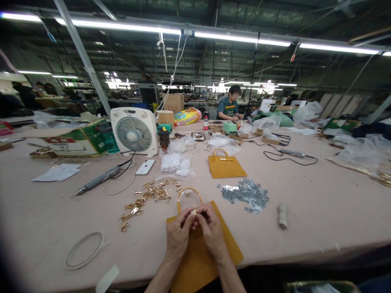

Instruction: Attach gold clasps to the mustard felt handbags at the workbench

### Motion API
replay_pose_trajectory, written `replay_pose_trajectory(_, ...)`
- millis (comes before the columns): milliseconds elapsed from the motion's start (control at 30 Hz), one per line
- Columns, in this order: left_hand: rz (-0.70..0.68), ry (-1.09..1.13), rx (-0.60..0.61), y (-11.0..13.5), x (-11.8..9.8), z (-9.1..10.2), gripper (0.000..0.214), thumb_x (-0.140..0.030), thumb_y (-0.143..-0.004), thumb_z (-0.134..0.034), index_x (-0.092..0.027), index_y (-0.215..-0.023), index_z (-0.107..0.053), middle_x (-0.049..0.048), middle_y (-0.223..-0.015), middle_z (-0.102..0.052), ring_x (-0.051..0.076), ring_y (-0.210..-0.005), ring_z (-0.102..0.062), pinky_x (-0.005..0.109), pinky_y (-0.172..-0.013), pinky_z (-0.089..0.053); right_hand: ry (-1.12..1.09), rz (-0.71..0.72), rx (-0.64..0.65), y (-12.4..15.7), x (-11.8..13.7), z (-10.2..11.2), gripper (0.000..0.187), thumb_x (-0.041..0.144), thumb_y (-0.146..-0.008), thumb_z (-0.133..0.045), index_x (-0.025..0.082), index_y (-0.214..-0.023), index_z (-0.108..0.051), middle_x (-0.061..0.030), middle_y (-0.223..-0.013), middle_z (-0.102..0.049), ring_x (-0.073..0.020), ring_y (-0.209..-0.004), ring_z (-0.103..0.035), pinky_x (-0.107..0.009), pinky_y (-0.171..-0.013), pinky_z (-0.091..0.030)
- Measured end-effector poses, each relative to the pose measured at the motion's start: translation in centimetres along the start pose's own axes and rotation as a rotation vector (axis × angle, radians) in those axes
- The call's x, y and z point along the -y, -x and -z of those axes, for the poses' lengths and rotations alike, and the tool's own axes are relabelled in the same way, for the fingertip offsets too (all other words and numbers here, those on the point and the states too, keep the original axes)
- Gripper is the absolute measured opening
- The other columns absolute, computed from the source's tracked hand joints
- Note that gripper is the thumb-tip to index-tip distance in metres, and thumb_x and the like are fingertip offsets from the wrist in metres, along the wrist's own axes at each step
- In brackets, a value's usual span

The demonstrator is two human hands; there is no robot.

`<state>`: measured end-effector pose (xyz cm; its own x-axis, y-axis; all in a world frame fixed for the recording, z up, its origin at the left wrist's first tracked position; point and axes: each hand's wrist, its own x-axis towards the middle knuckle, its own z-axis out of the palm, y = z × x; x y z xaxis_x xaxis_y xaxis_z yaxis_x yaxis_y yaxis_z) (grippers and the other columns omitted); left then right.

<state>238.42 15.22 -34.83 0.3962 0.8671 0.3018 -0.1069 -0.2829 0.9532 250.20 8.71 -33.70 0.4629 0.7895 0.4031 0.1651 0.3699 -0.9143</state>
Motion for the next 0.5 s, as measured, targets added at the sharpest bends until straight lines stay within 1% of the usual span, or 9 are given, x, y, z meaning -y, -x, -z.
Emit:
replay_pose_trajectory(167, 0.061, 0.072, 0.011, 0.0, 0.3, 0.11, 0.04, -0.052, -0.096, -0.064, -0.018, -0.114, -0.076, 0.0048, -0.077, -0.079, 0.019, -0.064, -0.073, 0.025, -0.065, -0.061, 0.148, 0.084, 0.0, 0.04, -0.57, 0.23, 0.009, 0.032, -0.1, -0.062, 0.026, -0.096, -0.066, -0.0033, -0.102, -0.061, -0.0195, -0.096, -0.062, -0.03, -0.086, -0.052)
replay_pose_trajectory(267, 0.075, 0.079, -0.01, -0.07, 0.46, 0.16, 0.04, -0.052, -0.096, -0.065, -0.018, -0.114, -0.076, 0.0051, -0.08, -0.08, 0.019, -0.066, -0.073, 0.025, -0.065, -0.061, 0.157, 0.102, -0.015, 0.05, -0.62, 0.2, 0.009, 0.033, -0.099, -0.063, 0.026, -0.095, -0.068, -0.0035, -0.102, -0.062, -0.02, -0.098, -0.062, -0.03, -0.089, -0.051)
replay_pose_trajectory(400, 0.022, 0.035, -0.016, -0.09, 0.47, 0.04, 0.035, -0.049, -0.097, -0.065, -0.021, -0.114, -0.077, 0.0038, -0.084, -0.08, 0.018, -0.07, -0.073, 0.025, -0.07, -0.061, 0.1, 0.048, -0.008, -0.24, -0.4, 0.41, 0.015, 0.036, -0.101, -0.061, 0.026, -0.105, -0.072, -0.0044, -0.105, -0.065, -0.0211, -0.101, -0.064, -0.031, -0.091, -0.052)
replay_pose_trajectory(500, -0.047, 0.018, 0.009, -0.01, 0.54, -0.05, 0.031, -0.045, -0.098, -0.065, -0.023, -0.115, -0.078, 0.003, -0.085, -0.079, 0.017, -0.07, -0.072, 0.025, -0.071, -0.061, 0.077, 0.031, -0.006, -0.55, -0.29, 0.72, 0.016, 0.037, -0.1, -0.064, 0.026, -0.101, -0.075, -0.004, -0.103, -0.066, -0.0211, -0.1, -0.064, -0.031, -0.09, -0.052)
